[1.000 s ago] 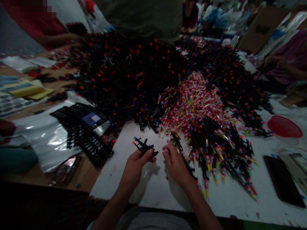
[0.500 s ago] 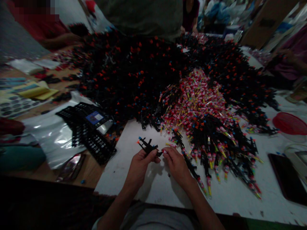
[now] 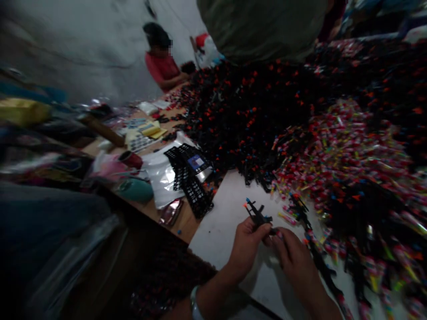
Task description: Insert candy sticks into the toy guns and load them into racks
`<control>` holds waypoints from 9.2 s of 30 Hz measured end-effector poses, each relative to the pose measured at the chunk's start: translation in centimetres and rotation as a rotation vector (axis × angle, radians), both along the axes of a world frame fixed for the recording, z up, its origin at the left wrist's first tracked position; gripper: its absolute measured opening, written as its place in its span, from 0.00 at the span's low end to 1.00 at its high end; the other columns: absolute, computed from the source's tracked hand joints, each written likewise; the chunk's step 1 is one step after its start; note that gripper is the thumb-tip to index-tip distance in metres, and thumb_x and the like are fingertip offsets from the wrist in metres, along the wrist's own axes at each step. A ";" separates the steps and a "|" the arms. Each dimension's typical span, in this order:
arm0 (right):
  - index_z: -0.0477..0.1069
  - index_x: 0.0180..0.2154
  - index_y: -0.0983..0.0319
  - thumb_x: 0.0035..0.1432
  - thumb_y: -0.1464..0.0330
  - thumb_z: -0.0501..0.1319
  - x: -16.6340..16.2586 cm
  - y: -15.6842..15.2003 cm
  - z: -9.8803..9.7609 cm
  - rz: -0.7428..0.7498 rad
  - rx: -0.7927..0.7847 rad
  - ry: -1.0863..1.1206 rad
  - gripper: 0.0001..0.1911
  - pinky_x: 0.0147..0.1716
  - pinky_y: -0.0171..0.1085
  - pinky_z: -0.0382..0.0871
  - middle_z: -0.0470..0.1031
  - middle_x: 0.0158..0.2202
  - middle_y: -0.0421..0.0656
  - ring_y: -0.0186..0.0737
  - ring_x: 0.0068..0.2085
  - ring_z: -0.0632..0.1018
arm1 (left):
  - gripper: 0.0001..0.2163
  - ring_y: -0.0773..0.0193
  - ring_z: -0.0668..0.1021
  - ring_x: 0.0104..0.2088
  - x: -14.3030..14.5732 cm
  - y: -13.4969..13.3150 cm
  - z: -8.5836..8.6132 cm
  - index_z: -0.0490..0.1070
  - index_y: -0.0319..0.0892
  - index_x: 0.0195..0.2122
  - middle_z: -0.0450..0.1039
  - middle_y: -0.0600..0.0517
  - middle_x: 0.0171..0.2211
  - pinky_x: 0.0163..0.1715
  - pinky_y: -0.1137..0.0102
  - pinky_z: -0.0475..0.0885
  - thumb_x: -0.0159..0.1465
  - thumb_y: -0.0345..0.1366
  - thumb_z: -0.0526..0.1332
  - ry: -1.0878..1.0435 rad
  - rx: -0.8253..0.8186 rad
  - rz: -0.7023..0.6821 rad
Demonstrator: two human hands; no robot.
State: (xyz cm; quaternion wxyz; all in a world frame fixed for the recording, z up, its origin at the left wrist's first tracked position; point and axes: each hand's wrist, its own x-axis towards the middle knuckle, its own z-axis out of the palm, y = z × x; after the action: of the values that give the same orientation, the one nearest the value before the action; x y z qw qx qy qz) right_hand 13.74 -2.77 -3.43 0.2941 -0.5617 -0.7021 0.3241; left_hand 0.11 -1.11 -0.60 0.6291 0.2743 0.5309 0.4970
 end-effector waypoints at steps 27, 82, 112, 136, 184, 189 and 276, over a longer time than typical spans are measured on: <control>0.70 0.47 0.63 0.59 0.77 0.55 -1.7 4.0 -0.1 -0.075 0.332 -0.611 0.15 0.44 0.46 0.66 0.70 0.42 0.51 0.48 0.45 0.68 | 0.13 0.57 0.72 0.47 -1.2 8.1 -2.0 0.73 0.40 0.45 0.71 0.45 0.43 0.51 0.60 0.67 0.59 0.28 0.57 1.037 0.652 -0.414; 0.49 0.64 0.61 0.60 0.55 0.56 16.1 1.8 2.6 -0.648 0.540 -0.573 0.36 0.61 0.52 0.48 0.54 0.64 0.52 0.51 0.64 0.53 | 0.28 0.40 0.52 0.64 7.3 2.7 -4.2 0.56 0.40 0.62 0.48 0.31 0.64 0.58 0.46 0.51 0.62 0.44 0.58 1.697 0.938 -0.468; 0.67 0.50 0.69 0.60 0.59 0.58 11.9 -1.7 0.6 -0.882 0.831 -0.459 0.23 0.47 0.52 0.62 0.71 0.43 0.57 0.56 0.48 0.69 | 0.26 0.49 0.59 0.63 0.9 -2.0 -8.2 0.55 0.34 0.61 0.56 0.35 0.62 0.57 0.53 0.62 0.62 0.35 0.57 1.524 0.843 -0.310; 0.70 0.48 0.62 0.62 0.70 0.52 7.7 -1.6 -2.8 -0.475 0.809 -0.367 0.14 0.46 0.47 0.66 0.72 0.43 0.51 0.46 0.45 0.71 | 0.19 0.59 0.71 0.49 -20.1 7.6 12.2 0.65 0.34 0.50 0.70 0.48 0.48 0.49 0.63 0.65 0.68 0.42 0.45 1.745 0.502 0.254; 0.67 0.37 0.59 0.61 0.65 0.52 1.1 4.9 -0.1 -0.277 0.056 0.060 0.07 0.43 0.38 0.67 0.74 0.34 0.41 0.40 0.39 0.75 | 0.50 0.50 0.66 0.53 0.6 1.7 -4.1 0.33 0.45 0.65 0.65 0.45 0.54 0.51 0.56 0.58 0.50 0.40 0.67 1.174 0.559 -0.525; 0.66 0.40 0.62 0.62 0.71 0.50 -1.3 4.9 -0.9 -0.237 0.112 -0.194 0.08 0.40 0.40 0.69 0.72 0.38 0.46 0.43 0.39 0.74 | 0.43 0.48 0.67 0.52 0.8 1.9 -4.5 0.44 0.40 0.63 0.67 0.43 0.50 0.49 0.56 0.60 0.48 0.33 0.64 1.253 0.552 -0.536; 0.66 0.41 0.61 0.62 0.63 0.52 2.2 6.4 -1.1 -0.376 0.059 0.108 0.10 0.40 0.40 0.69 0.74 0.34 0.45 0.42 0.37 0.77 | 0.23 0.49 0.68 0.52 -0.7 4.9 -4.8 0.63 0.42 0.52 0.67 0.43 0.51 0.51 0.54 0.61 0.56 0.43 0.63 1.126 0.625 -0.558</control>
State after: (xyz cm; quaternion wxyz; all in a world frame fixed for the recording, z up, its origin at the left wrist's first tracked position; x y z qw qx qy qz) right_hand 15.91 3.62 -4.54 0.4033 -0.6558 -0.5772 0.2724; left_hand -0.63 3.77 -5.45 0.2541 0.7839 0.5183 0.2286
